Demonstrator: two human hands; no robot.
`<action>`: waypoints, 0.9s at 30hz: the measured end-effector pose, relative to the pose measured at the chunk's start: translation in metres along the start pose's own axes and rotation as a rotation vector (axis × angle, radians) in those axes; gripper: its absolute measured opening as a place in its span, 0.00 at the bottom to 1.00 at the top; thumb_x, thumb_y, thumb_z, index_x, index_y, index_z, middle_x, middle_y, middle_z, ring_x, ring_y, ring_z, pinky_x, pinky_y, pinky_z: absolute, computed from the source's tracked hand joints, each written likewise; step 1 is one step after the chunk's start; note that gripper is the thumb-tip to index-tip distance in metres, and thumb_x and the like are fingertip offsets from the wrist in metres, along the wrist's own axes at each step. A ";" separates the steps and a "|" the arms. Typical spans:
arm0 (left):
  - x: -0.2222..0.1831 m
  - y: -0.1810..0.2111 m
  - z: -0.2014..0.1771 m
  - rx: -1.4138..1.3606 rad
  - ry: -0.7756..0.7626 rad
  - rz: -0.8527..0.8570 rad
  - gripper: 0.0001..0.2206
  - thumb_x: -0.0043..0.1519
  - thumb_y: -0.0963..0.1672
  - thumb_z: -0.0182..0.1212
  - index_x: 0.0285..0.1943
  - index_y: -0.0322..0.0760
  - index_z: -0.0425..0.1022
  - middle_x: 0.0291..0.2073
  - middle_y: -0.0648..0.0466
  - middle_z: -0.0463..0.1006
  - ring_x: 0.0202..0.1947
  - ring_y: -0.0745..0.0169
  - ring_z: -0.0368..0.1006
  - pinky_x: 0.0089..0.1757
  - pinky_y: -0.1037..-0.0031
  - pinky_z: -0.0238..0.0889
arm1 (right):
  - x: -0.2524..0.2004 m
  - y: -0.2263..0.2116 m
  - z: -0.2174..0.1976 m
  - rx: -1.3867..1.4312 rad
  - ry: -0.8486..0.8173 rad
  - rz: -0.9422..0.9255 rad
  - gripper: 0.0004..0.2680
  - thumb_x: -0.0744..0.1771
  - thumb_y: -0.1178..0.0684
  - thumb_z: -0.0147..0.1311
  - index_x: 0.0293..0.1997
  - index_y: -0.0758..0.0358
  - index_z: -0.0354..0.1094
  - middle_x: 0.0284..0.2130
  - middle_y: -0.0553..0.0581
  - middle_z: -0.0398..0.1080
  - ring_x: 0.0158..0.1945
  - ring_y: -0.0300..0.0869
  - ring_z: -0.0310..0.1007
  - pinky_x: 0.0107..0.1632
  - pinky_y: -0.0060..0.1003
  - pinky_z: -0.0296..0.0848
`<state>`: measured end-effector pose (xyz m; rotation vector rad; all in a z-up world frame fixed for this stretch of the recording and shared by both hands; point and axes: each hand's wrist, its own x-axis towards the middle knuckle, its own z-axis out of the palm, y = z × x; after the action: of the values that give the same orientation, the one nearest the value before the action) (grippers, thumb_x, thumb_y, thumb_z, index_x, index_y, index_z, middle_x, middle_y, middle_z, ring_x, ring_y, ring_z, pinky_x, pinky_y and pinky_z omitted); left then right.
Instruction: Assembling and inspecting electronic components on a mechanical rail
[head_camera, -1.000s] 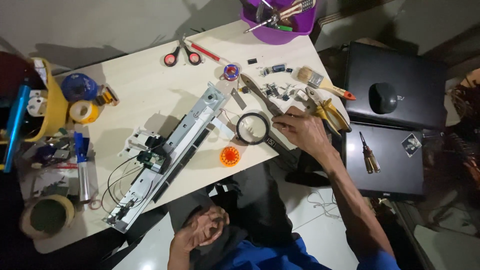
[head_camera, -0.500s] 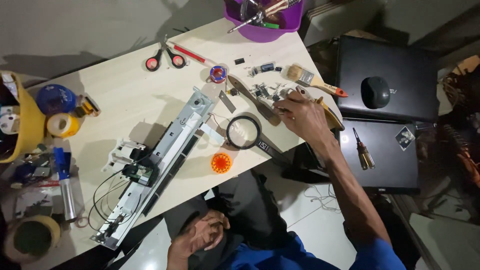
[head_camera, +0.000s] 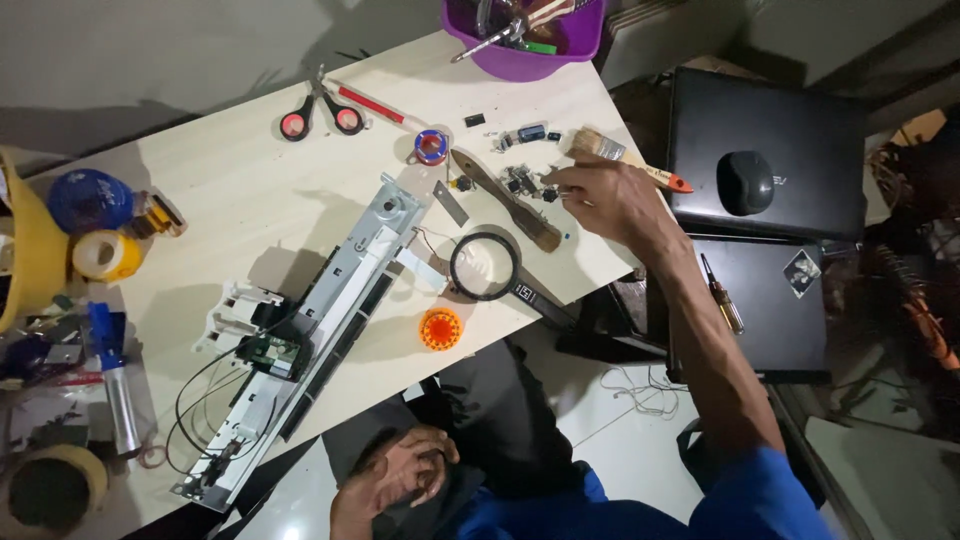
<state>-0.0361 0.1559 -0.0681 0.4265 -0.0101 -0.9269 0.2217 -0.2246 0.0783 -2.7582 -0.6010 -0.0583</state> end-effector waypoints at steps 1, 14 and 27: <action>0.000 -0.001 -0.002 -0.002 0.000 -0.001 0.41 0.60 0.60 0.61 0.67 0.21 0.61 0.55 0.33 0.70 0.33 0.50 0.69 0.28 0.70 0.59 | 0.000 0.003 0.003 0.000 -0.002 0.001 0.15 0.64 0.66 0.46 0.49 0.58 0.80 0.42 0.60 0.80 0.32 0.48 0.79 0.24 0.45 0.73; 0.006 0.005 0.003 -0.036 -0.097 -0.007 0.37 0.64 0.59 0.58 0.67 0.24 0.61 0.58 0.35 0.68 0.36 0.52 0.70 0.31 0.70 0.59 | 0.008 0.009 0.015 -0.036 -0.042 -0.076 0.17 0.65 0.65 0.47 0.58 0.54 0.76 0.33 0.56 0.78 0.20 0.38 0.67 0.18 0.33 0.55; 0.003 0.003 0.003 -0.034 -0.051 -0.014 0.35 0.64 0.59 0.57 0.67 0.28 0.63 0.57 0.35 0.69 0.34 0.53 0.68 0.30 0.71 0.58 | 0.008 0.011 0.020 -0.065 0.011 -0.136 0.15 0.64 0.67 0.49 0.50 0.57 0.80 0.32 0.53 0.76 0.30 0.43 0.72 0.20 0.38 0.62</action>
<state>-0.0322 0.1540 -0.0653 0.3713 -0.0376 -0.9505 0.2325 -0.2244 0.0567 -2.7732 -0.7967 -0.1258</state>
